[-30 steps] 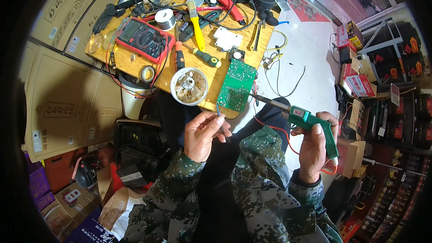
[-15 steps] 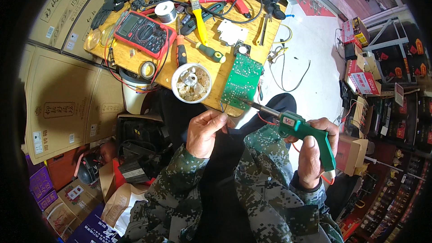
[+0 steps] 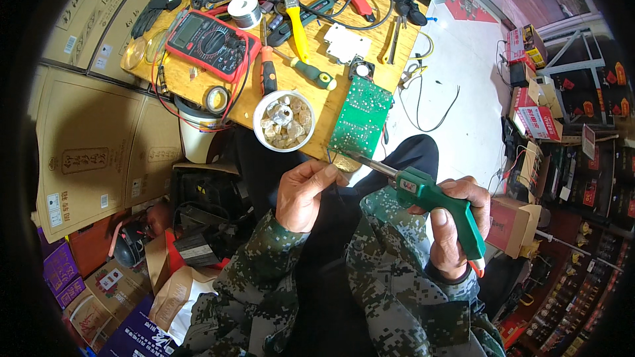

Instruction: The person tests a circuit board with a multimeter, then strips and solders a wire to the board. They use pliers to strip the wire insulation and a soldering iron to attach the wire to a pad on the green circuit board.

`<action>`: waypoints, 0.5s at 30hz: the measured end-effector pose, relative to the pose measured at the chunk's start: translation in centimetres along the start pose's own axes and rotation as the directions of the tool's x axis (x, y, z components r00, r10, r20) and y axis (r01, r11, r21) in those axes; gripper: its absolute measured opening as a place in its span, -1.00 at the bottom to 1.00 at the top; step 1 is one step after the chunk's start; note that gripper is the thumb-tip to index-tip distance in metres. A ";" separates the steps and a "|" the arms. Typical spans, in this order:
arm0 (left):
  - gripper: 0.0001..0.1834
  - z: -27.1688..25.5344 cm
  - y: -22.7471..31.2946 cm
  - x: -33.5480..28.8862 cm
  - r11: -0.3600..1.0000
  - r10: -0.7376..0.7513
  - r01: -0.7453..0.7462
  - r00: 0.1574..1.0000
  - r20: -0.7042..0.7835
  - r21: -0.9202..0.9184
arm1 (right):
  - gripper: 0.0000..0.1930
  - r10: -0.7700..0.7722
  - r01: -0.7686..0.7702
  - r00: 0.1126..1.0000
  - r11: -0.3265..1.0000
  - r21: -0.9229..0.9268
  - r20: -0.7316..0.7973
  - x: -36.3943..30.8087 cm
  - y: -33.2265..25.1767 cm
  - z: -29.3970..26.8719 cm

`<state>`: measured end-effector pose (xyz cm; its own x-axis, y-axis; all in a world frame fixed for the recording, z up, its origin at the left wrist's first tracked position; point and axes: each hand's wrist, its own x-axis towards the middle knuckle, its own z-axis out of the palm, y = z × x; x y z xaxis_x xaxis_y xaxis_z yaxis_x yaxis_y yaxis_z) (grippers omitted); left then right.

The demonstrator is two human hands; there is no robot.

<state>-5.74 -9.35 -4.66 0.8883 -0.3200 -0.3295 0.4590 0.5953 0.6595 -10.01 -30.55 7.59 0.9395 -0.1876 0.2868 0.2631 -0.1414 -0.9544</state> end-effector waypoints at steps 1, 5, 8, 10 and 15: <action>-0.79 0.0 0.0 0.0 1.000 -0.002 0.002 1.000 -0.001 -0.003 | -0.66 0.004 -0.004 1.000 1.000 -0.005 -0.004 0.0 0.0 0.1; -0.79 0.1 0.0 0.0 1.000 -0.009 0.009 1.000 -0.006 -0.013 | -0.67 0.035 -0.035 0.999 0.999 -0.037 -0.004 0.0 -0.1 0.3; -0.79 0.0 -0.1 0.0 1.000 -0.004 0.004 1.000 -0.004 -0.022 | -0.68 0.045 -0.045 0.999 0.998 -0.037 -0.004 0.0 -0.1 0.4; -0.79 0.0 -0.1 0.0 1.000 -0.003 0.003 1.000 -0.007 -0.024 | -0.68 0.035 -0.034 0.999 0.998 -0.059 0.007 0.0 0.0 0.4; -0.79 0.1 -0.1 0.0 0.999 0.008 -0.008 1.000 -0.003 -0.037 | -0.67 0.035 -0.034 0.999 0.997 -0.068 0.002 0.0 0.1 0.5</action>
<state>-5.80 -9.45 -4.69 0.8920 -0.3127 -0.3263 0.4519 0.6250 0.6365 -9.84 -30.10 7.46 0.9484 -0.1907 0.2534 0.2150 -0.2005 -0.9558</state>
